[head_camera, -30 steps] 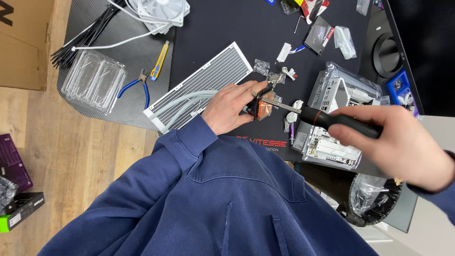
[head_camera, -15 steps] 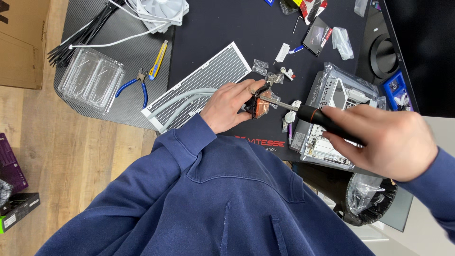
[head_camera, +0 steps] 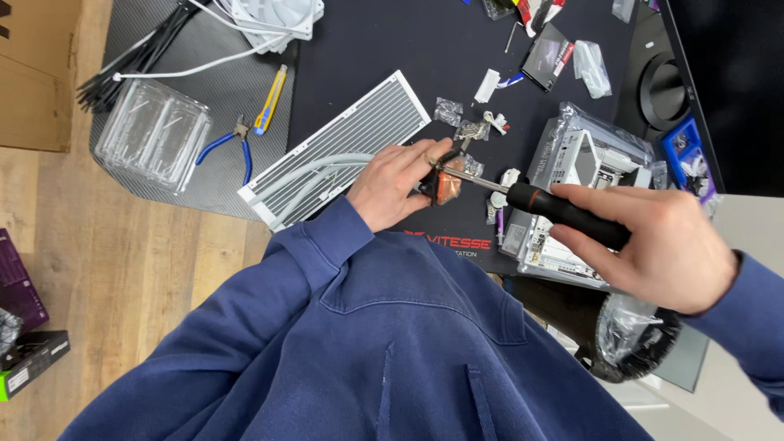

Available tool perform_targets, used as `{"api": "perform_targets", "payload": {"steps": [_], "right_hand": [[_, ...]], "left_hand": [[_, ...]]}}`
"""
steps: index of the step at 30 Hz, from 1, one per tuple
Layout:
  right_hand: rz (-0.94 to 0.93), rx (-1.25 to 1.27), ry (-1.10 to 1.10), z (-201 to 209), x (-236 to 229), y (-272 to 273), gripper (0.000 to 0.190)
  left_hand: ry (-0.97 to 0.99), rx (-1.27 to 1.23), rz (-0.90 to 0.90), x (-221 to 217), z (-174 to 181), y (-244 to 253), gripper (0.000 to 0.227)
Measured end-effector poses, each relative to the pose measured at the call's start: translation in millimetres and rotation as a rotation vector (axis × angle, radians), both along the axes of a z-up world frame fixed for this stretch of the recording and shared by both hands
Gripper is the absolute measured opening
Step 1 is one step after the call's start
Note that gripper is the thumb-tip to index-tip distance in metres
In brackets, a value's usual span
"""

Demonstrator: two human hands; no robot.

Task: The person assembles a CPU water cooling block by attaching a mounting bracket using a screwdriver. They tighten multiple screws on the bracket, flip the block to access the opposite side, and continue securing the bracket with additional screws.

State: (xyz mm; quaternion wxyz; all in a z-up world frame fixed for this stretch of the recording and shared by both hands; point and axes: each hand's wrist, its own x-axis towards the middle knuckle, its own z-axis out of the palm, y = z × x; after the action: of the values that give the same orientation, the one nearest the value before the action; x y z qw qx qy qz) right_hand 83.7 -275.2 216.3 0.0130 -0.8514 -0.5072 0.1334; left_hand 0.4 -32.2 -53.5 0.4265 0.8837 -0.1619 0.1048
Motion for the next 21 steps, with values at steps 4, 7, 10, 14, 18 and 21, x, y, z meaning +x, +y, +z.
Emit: {"api": "perform_targets", "payload": {"steps": [4, 7, 10, 14, 18, 21], "right_hand": [[-0.610, -0.112, 0.285, 6.4, -1.6, 19.4, 0.038], [-0.737, -0.153, 0.404, -0.7, -1.8, 20.2, 0.036], [-0.500, -0.055, 0.294, -5.1, -2.7, 5.8, 0.042], [0.111, -0.010, -0.133, -21.6, 3.1, -20.1, 0.051], [-0.207, 0.077, 0.212, -16.8, -0.3, 5.6, 0.046], [-0.531, -0.065, 0.351, -12.5, -2.2, 8.9, 0.039]], "left_hand": [[-0.066, 0.019, 0.077, 4.4, -11.2, -2.9, 0.099], [-0.081, 0.036, 0.085, -2.4, -15.8, -0.7, 0.101], [-0.070, 0.022, 0.103, 2.7, -5.2, -2.6, 0.097], [-0.089, 0.075, 0.094, 5.5, -2.0, 4.4, 0.094], [-0.049, 0.041, 0.087, -0.8, -15.3, -0.1, 0.094], [-0.075, 0.059, 0.127, -4.9, -19.6, -4.6, 0.103]]}}
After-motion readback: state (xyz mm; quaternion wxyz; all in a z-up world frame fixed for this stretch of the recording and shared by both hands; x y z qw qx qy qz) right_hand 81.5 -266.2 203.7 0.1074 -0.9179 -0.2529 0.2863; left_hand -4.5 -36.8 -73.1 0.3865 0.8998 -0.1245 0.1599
